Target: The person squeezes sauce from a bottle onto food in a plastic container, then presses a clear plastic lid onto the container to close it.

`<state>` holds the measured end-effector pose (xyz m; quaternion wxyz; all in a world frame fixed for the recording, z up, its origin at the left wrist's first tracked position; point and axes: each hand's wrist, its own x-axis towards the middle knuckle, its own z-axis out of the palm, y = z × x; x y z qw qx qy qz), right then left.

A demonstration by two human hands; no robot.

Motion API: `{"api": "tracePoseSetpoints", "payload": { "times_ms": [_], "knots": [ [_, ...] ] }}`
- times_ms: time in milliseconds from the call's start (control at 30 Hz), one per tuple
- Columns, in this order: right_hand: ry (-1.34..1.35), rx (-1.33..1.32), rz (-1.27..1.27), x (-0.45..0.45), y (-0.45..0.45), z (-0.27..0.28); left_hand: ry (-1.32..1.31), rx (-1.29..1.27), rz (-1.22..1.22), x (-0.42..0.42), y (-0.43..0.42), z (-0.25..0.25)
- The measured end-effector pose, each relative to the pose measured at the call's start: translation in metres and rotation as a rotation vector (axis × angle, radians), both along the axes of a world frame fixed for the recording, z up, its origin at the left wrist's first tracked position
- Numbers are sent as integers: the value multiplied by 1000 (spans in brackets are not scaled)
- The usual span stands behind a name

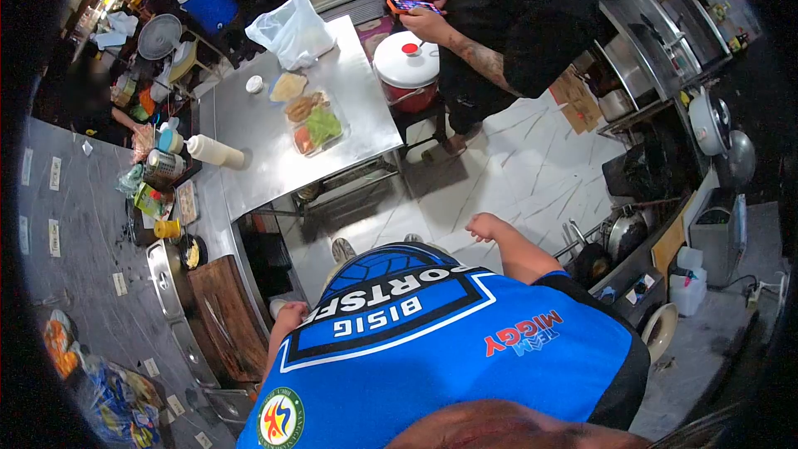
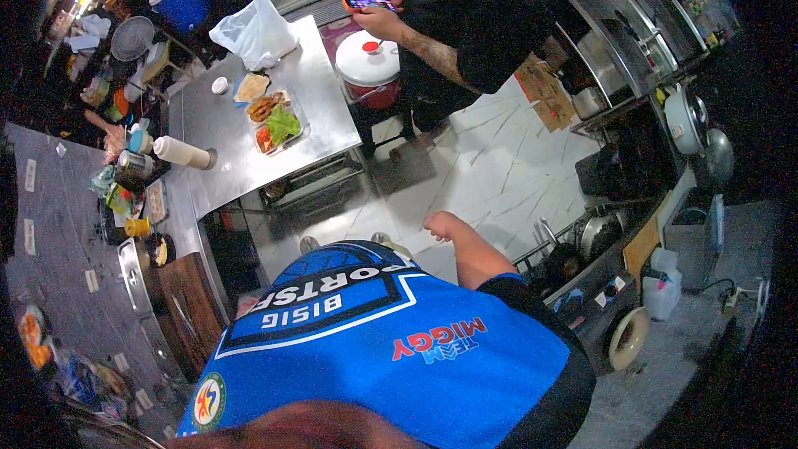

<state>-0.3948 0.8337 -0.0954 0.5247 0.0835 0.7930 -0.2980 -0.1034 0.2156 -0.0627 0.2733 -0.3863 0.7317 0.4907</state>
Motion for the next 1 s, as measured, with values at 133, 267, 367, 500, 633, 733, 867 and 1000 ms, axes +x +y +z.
{"api": "tracePoseSetpoints", "payload": {
  "times_ms": [133,267,367,500,633,733,867,1000],
  "knots": [
    [-15,-1,-10,7,9,-14,28,107,81,-2,-16,-19],
    [-44,5,-25,12,12,-7,-110,428,319,-15,-23,-33],
    [-43,20,-25,15,14,-5,-11,243,230,-13,-15,-14],
    [-50,12,-45,12,18,-16,-27,182,124,-19,-14,-5],
    [-53,-7,-65,7,16,-19,-28,88,91,-22,0,20],
    [0,-10,-69,5,14,-24,-12,26,37,-21,3,22],
    [-42,-11,-38,-1,12,-28,-66,48,13,-17,5,23],
    [-65,-12,-37,-1,9,-23,-103,204,154,-1,-9,-14]
  ]
}}
